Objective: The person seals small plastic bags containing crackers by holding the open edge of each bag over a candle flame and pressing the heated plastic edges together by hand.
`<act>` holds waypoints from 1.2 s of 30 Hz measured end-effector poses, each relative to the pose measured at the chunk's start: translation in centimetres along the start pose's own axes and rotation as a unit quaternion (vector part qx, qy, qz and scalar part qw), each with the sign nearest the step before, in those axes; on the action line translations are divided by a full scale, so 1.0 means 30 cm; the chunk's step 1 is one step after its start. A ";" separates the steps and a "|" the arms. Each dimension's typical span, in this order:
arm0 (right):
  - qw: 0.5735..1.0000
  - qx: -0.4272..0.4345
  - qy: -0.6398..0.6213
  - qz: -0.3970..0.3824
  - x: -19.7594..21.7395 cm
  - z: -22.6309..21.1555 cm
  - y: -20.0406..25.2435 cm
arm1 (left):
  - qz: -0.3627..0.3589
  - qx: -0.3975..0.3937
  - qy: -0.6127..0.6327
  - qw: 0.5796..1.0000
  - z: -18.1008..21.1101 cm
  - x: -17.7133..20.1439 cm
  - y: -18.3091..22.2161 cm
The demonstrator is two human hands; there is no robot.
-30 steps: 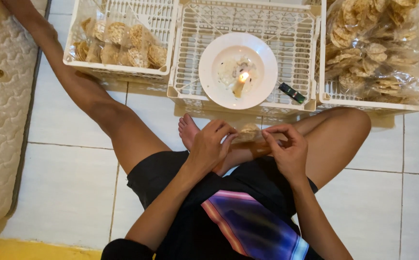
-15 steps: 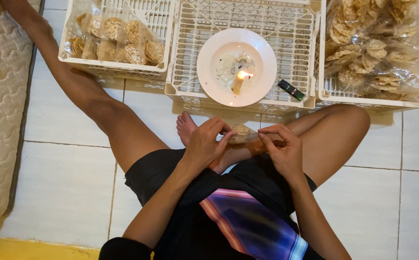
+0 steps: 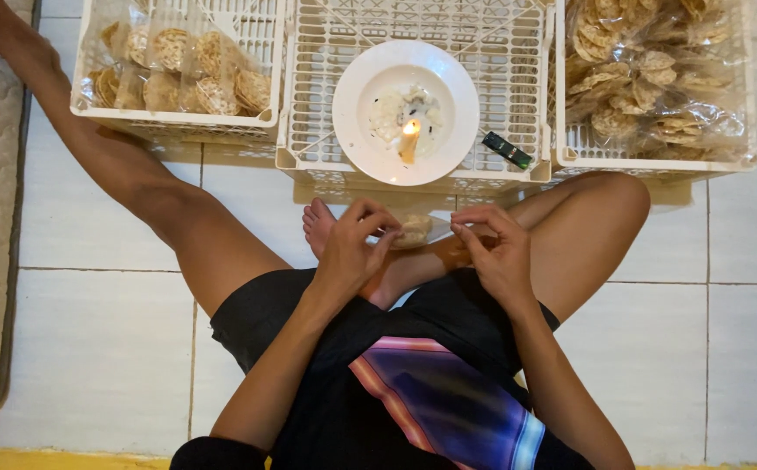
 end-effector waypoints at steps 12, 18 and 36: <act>0.996 -0.071 -0.061 0.010 -0.004 0.070 -0.005 | 0.033 0.111 0.095 0.989 -0.066 0.019 -0.006; 0.996 -0.064 -0.057 0.021 0.007 0.049 -0.002 | 0.034 0.145 0.114 0.982 -0.075 0.010 0.002; 1.000 0.025 0.000 -0.007 -0.006 0.020 -0.006 | 0.029 0.185 0.122 0.975 -0.112 -0.003 0.015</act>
Point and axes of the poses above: each hand's wrist, its own y-axis away from the middle knuckle, its own x-axis out of the back of the hand, z = x × y, the point moved 6 cm from there along -y, towards the middle knuckle, and after that the axes turned 8 degrees about z, right-handed, at the moved point
